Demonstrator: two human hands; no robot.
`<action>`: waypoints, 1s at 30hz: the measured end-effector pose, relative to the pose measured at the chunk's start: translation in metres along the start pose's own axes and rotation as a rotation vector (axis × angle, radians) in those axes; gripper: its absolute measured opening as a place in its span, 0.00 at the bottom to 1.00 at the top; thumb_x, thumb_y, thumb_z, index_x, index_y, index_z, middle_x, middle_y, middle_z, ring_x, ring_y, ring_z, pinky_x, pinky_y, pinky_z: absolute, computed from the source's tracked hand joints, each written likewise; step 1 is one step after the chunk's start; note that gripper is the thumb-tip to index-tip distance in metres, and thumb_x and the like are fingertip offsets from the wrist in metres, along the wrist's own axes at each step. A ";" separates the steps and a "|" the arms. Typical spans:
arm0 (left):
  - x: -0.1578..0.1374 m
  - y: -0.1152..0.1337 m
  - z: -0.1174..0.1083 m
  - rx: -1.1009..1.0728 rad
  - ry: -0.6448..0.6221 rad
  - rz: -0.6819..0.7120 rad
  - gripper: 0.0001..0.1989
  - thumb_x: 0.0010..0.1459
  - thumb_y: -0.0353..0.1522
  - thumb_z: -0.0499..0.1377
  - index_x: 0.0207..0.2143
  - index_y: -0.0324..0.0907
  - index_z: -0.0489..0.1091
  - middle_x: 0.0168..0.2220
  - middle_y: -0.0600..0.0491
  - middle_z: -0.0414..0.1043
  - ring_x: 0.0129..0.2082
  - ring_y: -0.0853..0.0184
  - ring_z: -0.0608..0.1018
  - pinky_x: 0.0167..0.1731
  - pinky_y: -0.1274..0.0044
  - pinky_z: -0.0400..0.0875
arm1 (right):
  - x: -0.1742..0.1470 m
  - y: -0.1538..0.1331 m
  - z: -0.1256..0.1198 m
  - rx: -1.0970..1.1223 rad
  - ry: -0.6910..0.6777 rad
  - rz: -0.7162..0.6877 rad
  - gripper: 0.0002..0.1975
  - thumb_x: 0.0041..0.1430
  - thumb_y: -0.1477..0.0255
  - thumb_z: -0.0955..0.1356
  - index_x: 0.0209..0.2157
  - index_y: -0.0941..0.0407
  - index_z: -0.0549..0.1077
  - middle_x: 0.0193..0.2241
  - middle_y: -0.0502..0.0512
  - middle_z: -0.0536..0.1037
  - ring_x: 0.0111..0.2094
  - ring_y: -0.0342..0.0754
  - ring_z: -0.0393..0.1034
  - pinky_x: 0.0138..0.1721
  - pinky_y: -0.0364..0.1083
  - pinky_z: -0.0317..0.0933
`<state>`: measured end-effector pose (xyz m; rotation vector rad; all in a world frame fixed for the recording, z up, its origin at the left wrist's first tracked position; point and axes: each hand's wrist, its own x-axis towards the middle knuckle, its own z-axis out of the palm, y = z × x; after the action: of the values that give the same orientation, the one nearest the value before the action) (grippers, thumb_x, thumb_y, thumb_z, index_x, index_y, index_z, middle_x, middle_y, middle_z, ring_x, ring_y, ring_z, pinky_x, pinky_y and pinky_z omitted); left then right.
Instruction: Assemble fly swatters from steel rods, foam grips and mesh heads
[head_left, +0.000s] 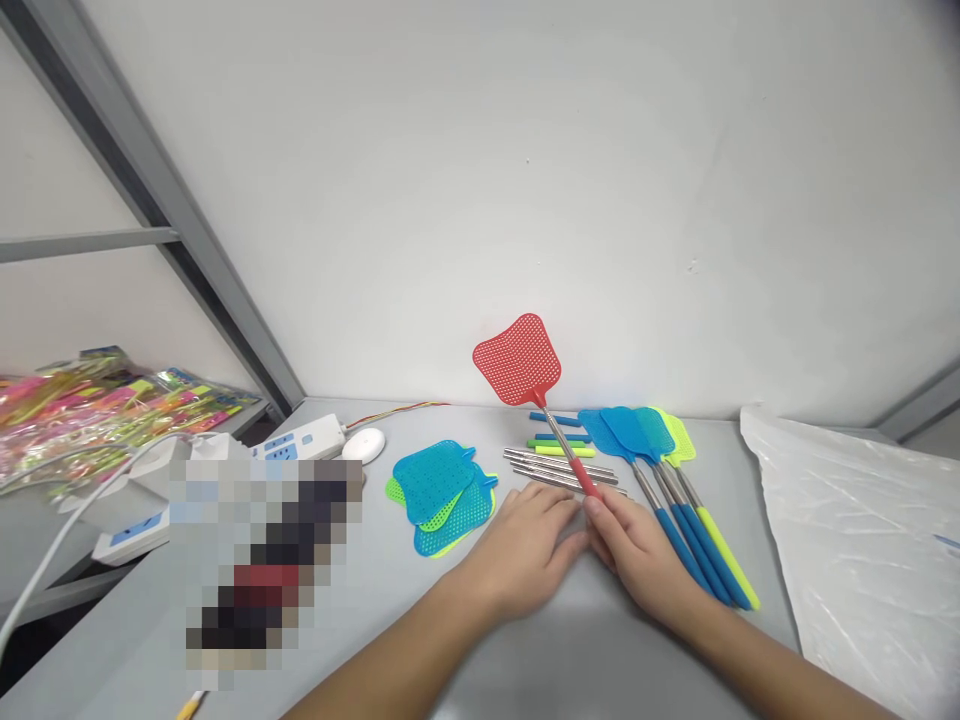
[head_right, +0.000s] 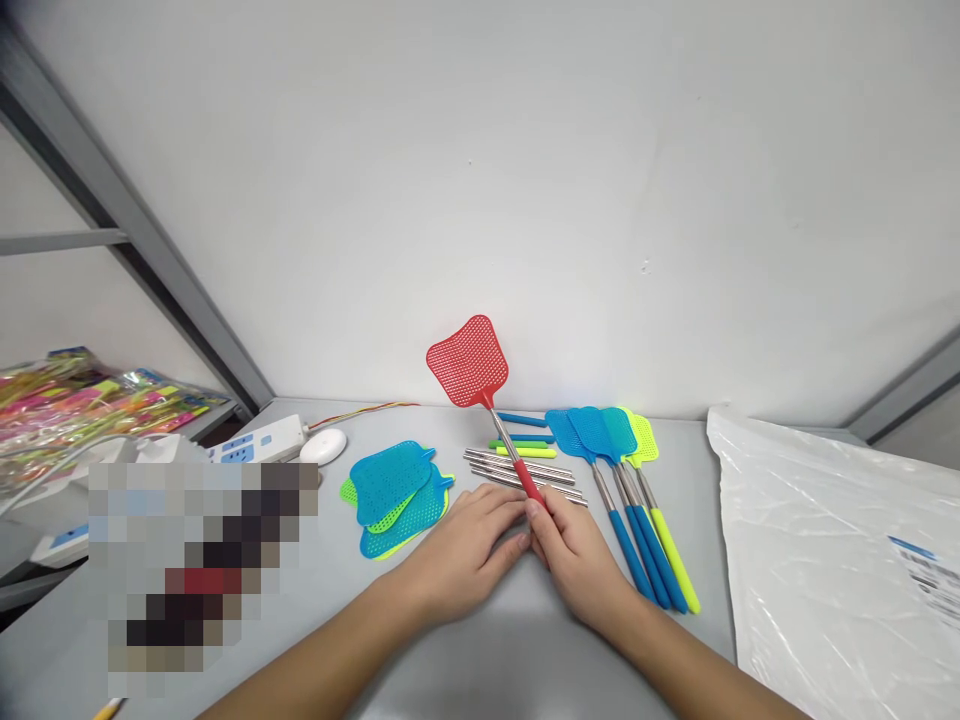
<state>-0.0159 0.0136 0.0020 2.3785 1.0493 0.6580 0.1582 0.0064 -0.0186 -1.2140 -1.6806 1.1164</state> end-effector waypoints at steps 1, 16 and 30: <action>0.000 -0.001 0.000 0.004 0.000 0.002 0.16 0.65 0.37 0.48 0.52 0.46 0.67 0.52 0.49 0.69 0.53 0.59 0.67 0.52 0.65 0.61 | 0.000 0.000 0.000 -0.008 0.000 -0.003 0.18 0.66 0.57 0.57 0.30 0.54 0.63 0.19 0.45 0.61 0.20 0.42 0.53 0.22 0.42 0.50; 0.005 -0.008 0.002 -0.586 0.236 -0.183 0.15 0.64 0.37 0.49 0.48 0.46 0.70 0.45 0.50 0.74 0.45 0.62 0.74 0.47 0.72 0.65 | -0.001 -0.005 -0.001 -0.085 -0.025 -0.008 0.16 0.67 0.59 0.57 0.29 0.54 0.62 0.20 0.44 0.61 0.23 0.42 0.55 0.26 0.43 0.50; 0.012 -0.026 -0.001 -1.040 0.618 -0.415 0.20 0.62 0.46 0.51 0.39 0.41 0.73 0.25 0.54 0.66 0.28 0.70 0.69 0.31 0.78 0.63 | 0.000 -0.003 -0.003 -0.238 -0.143 -0.057 0.16 0.66 0.60 0.59 0.29 0.55 0.63 0.25 0.46 0.63 0.27 0.43 0.55 0.28 0.43 0.50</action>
<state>-0.0236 0.0389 -0.0099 1.0457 1.0053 1.3831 0.1599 0.0064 -0.0149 -1.2465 -1.9896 1.0107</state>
